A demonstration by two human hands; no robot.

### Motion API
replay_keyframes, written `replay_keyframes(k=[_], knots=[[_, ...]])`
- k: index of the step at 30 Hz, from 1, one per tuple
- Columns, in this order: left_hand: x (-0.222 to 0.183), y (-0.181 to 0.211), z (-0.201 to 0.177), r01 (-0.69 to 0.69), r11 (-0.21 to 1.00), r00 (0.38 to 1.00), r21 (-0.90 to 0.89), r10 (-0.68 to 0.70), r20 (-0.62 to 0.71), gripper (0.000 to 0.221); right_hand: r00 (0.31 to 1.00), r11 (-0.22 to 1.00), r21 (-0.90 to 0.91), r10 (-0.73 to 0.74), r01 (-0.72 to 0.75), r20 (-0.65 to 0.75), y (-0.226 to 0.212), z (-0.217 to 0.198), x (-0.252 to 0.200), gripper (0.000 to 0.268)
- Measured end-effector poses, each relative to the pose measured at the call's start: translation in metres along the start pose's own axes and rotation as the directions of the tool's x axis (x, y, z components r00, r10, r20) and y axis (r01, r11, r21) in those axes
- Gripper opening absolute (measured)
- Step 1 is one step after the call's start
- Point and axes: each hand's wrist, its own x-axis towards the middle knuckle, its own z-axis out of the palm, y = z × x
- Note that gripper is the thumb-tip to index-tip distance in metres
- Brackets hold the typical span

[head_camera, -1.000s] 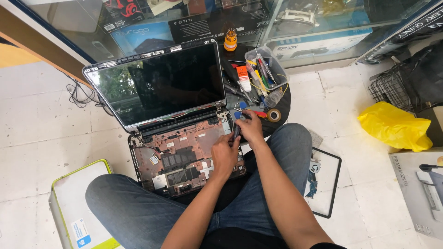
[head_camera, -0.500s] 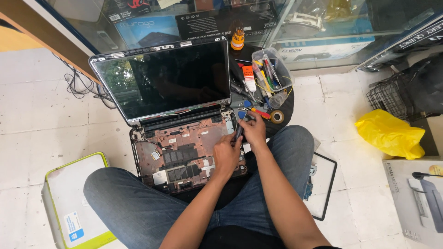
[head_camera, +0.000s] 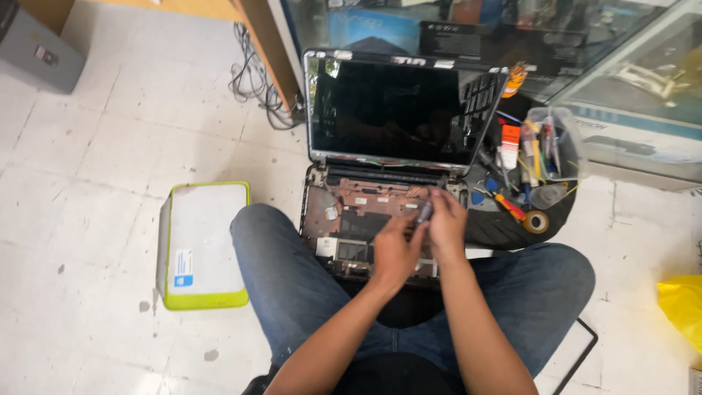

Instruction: Disassembling a laptop by removing screws from the hinges and disconnecting internal cables to remove the screen.

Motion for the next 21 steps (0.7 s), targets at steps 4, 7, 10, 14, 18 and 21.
replay_keyframes(k=[4, 7, 10, 14, 18, 21], knots=[[0.009, -0.018, -0.062, 0.076, 0.994, 0.987, 0.079, -0.063, -0.148, 0.028, 0.980, 1.000, 0.019, -0.002, -0.002, 0.200, -0.046, 0.070, -0.054, 0.018], [0.020, -0.034, -0.105, 0.246, 0.963, 0.951, 0.108, -0.218, -0.220, 0.029, 0.933, 0.994, 0.002, 0.102, -0.110, 0.344, -0.046, 0.120, -0.072, 0.017], [0.033, -0.067, -0.130, 0.336, 0.925, 0.923, 0.179, -0.286, -0.257, 0.028, 0.883, 0.992, -0.119, 0.096, -0.046, 0.459, -0.030, 0.166, -0.076, 0.018], [0.050, -0.091, -0.145, 0.291, 0.891, 0.947, 0.347, -0.219, -0.234, 0.025, 0.875, 0.925, -0.378, 0.212, -0.036, 0.435, -0.023, 0.201, -0.073, 0.025], [0.058, -0.102, -0.142, 0.301, 0.881, 0.950, 0.365, -0.243, -0.197, 0.025, 0.888, 0.841, -0.538, 0.282, -0.047, 0.364, -0.025, 0.213, -0.069, 0.030], [0.059, -0.101, -0.145, 0.289, 0.891, 0.956, 0.349, -0.246, -0.162, 0.026, 0.886, 0.898, -0.435, 0.253, -0.066, 0.389, -0.050, 0.208, -0.079, 0.030]])
